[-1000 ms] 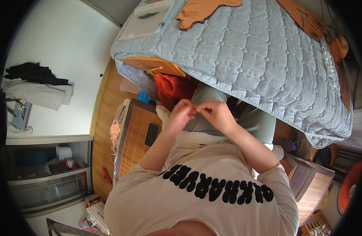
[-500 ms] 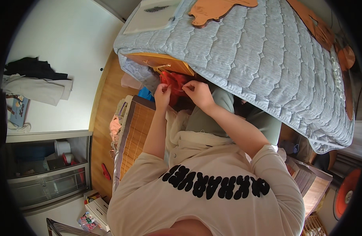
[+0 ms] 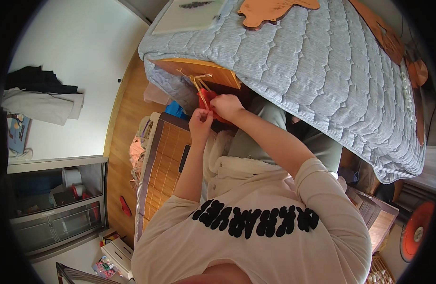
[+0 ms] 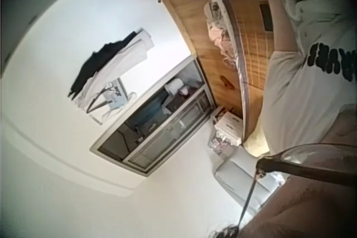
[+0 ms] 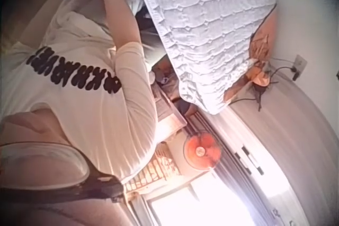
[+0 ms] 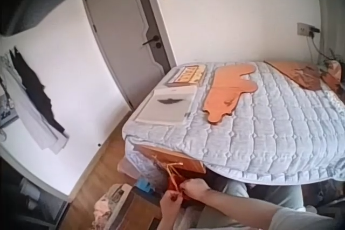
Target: Manually folding foil decorations and placing them into plastic sleeves with cardboard backing.
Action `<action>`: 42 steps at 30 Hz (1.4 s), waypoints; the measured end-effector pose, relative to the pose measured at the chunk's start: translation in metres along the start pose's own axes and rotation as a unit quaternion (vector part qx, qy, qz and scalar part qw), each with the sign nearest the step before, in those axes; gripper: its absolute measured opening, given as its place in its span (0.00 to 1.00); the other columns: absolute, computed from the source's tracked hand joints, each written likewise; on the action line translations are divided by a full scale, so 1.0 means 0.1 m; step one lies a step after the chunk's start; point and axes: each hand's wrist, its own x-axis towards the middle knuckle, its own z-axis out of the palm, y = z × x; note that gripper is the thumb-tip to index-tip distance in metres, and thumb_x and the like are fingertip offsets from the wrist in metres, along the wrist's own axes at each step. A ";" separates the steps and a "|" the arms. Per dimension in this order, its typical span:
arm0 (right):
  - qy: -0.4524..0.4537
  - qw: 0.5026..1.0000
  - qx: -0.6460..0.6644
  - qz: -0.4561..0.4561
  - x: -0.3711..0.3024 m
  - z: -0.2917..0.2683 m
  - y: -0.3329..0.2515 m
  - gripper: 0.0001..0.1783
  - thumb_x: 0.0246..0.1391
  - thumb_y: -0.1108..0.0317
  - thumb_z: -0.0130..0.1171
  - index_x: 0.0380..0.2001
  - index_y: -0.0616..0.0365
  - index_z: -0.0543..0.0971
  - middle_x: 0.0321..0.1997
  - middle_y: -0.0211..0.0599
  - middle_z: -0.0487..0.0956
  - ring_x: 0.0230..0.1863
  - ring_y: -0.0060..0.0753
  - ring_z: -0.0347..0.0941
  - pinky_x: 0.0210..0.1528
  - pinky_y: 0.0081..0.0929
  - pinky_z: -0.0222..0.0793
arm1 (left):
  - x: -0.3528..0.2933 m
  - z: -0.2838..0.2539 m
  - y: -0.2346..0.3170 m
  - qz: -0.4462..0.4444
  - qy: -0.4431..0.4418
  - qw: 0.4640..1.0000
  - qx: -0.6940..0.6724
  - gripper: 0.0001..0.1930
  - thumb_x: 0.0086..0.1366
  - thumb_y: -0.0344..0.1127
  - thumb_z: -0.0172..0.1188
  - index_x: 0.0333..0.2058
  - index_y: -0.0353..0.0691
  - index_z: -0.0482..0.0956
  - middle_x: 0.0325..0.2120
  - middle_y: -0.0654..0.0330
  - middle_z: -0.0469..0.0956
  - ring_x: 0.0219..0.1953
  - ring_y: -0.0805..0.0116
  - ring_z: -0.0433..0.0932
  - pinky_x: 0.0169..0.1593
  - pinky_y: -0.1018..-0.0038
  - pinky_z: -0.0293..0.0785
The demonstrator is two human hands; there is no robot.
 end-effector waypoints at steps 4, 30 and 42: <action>-0.006 0.989 -0.145 -0.038 0.12 -0.07 0.04 0.08 0.53 0.69 0.59 0.32 0.54 0.86 0.36 0.37 0.86 0.39 0.43 0.84 0.41 0.40 0.80 | -0.04 -0.03 0.11 -0.011 -0.031 0.999 -0.007 0.07 0.66 0.28 0.66 0.33 0.38 0.76 0.26 0.71 0.76 0.29 0.85 0.72 0.34 0.85 0.68; -0.062 0.997 -0.036 -0.037 -0.31 -0.14 0.27 0.17 0.48 0.59 0.60 0.36 0.58 0.86 0.40 0.48 0.85 0.43 0.51 0.83 0.46 0.47 0.78 | 0.17 0.18 -0.22 0.058 -0.152 0.987 0.011 0.08 0.72 0.33 0.62 0.38 0.37 0.73 0.32 0.63 0.75 0.33 0.76 0.72 0.39 0.78 0.72; 0.005 0.994 0.105 0.009 -1.85 -0.93 0.53 0.13 0.50 0.64 0.61 0.40 0.53 0.82 0.41 0.43 0.84 0.48 0.52 0.80 0.50 0.47 0.75 | 0.19 0.41 -0.06 -0.008 -0.135 0.991 0.018 0.09 0.72 0.35 0.62 0.39 0.37 0.73 0.32 0.62 0.76 0.33 0.75 0.73 0.37 0.79 0.70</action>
